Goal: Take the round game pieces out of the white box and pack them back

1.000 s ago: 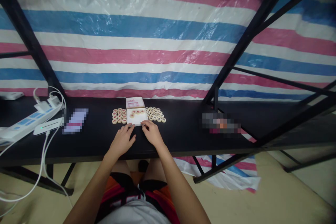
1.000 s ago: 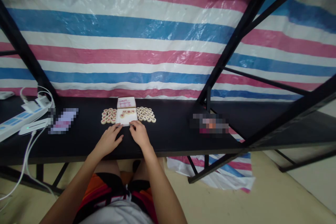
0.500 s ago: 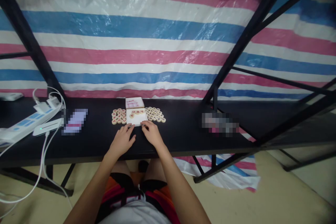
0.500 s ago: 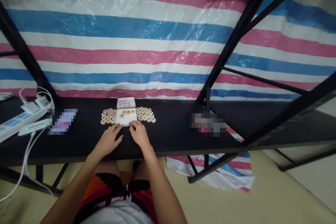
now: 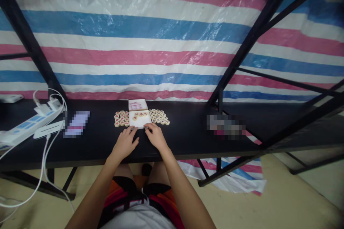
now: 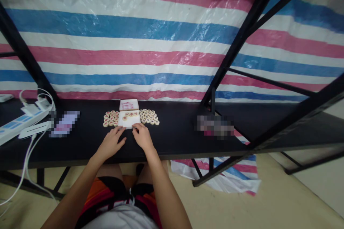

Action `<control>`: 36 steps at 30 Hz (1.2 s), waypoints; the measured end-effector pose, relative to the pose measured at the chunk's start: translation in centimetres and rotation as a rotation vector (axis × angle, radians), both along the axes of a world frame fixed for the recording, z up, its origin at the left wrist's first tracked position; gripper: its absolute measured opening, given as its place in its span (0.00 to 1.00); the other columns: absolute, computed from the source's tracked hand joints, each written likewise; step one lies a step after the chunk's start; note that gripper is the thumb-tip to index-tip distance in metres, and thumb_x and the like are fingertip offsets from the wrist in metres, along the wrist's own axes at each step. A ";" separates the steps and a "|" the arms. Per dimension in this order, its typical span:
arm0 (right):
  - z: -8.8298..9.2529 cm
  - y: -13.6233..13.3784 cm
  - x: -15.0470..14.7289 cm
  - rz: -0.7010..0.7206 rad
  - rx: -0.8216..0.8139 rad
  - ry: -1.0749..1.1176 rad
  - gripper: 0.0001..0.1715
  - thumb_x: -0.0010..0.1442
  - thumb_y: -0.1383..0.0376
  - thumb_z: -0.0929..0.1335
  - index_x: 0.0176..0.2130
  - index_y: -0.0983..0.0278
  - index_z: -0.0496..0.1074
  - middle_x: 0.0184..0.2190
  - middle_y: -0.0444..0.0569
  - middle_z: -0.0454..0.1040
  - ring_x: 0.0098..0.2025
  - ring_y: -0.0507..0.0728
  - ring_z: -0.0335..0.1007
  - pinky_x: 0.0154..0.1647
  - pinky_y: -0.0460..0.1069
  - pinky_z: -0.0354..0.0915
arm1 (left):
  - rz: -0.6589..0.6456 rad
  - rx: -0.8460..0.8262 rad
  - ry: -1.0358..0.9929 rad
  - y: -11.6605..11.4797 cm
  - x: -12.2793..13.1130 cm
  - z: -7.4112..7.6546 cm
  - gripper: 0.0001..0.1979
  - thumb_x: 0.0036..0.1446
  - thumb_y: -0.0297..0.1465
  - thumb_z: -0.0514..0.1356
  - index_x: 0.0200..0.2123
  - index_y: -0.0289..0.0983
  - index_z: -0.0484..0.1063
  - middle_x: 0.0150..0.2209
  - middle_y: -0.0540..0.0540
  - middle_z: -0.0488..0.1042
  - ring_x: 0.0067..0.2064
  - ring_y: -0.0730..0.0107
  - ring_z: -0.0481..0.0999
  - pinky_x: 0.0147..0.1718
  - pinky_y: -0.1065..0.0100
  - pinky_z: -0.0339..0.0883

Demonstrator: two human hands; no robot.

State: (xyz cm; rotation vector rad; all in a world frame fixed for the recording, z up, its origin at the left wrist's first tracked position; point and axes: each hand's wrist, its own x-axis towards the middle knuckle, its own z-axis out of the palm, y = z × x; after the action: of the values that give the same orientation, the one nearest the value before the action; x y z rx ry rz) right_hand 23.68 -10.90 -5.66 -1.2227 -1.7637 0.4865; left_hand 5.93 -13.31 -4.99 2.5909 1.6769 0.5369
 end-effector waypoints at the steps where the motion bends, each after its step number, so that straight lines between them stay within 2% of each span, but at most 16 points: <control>1: 0.0 0.0 0.0 0.001 -0.001 -0.001 0.15 0.58 0.70 0.62 0.40 0.63 0.75 0.41 0.50 0.75 0.41 0.55 0.71 0.49 0.50 0.65 | -0.001 -0.004 -0.002 0.0 0.0 0.0 0.23 0.61 0.35 0.50 0.59 0.36 0.61 0.58 0.37 0.63 0.53 0.55 0.65 0.50 0.56 0.62; 9: 0.1 -0.1 0.0 -0.001 0.000 0.002 0.15 0.58 0.70 0.62 0.40 0.62 0.75 0.41 0.49 0.75 0.40 0.54 0.71 0.48 0.49 0.65 | 0.006 -0.020 -0.013 -0.2 0.1 0.3 0.23 0.61 0.35 0.50 0.59 0.38 0.61 0.58 0.39 0.63 0.54 0.55 0.65 0.50 0.57 0.62; 16: 0.0 -0.1 0.0 0.003 0.008 -0.003 0.14 0.58 0.70 0.62 0.40 0.64 0.75 0.40 0.50 0.75 0.40 0.54 0.71 0.47 0.49 0.65 | 0.002 -0.027 0.006 -0.1 0.1 0.3 0.24 0.61 0.35 0.49 0.59 0.34 0.61 0.58 0.37 0.63 0.54 0.54 0.65 0.50 0.56 0.62; 23: 0.2 -0.1 0.0 -0.002 -0.008 -0.004 0.14 0.58 0.70 0.62 0.40 0.62 0.75 0.41 0.49 0.75 0.40 0.54 0.71 0.48 0.49 0.65 | 0.003 -0.014 -0.002 -0.1 0.1 0.0 0.23 0.61 0.35 0.50 0.59 0.35 0.62 0.58 0.37 0.64 0.53 0.54 0.66 0.49 0.55 0.63; 27: 0.0 0.0 0.0 0.000 0.001 -0.004 0.15 0.58 0.70 0.62 0.40 0.63 0.75 0.41 0.49 0.75 0.40 0.54 0.71 0.47 0.49 0.65 | 0.000 -0.016 -0.017 -0.1 0.0 0.5 0.20 0.61 0.35 0.50 0.55 0.36 0.67 0.57 0.38 0.65 0.53 0.55 0.66 0.50 0.56 0.63; 31: -0.2 0.1 0.0 0.001 -0.002 0.000 0.15 0.57 0.70 0.62 0.40 0.62 0.75 0.39 0.48 0.75 0.37 0.53 0.71 0.46 0.49 0.65 | -0.025 0.034 -0.017 2.0 0.2 2.0 0.18 0.62 0.32 0.47 0.49 0.36 0.72 0.48 0.39 0.72 0.50 0.57 0.69 0.50 0.56 0.62; 36: -0.1 0.1 0.1 -0.001 -0.013 -0.006 0.15 0.57 0.69 0.62 0.40 0.62 0.76 0.40 0.48 0.75 0.36 0.53 0.70 0.45 0.49 0.65 | 0.008 0.092 0.115 6.7 1.7 4.5 0.18 0.60 0.30 0.48 0.48 0.33 0.72 0.47 0.36 0.72 0.50 0.54 0.69 0.50 0.57 0.61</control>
State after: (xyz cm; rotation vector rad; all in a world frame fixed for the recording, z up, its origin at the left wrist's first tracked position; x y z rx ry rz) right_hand 23.73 -10.81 -5.78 -1.2358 -1.7672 0.4947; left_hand 7.67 -6.57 -0.47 2.7306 1.7359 0.4859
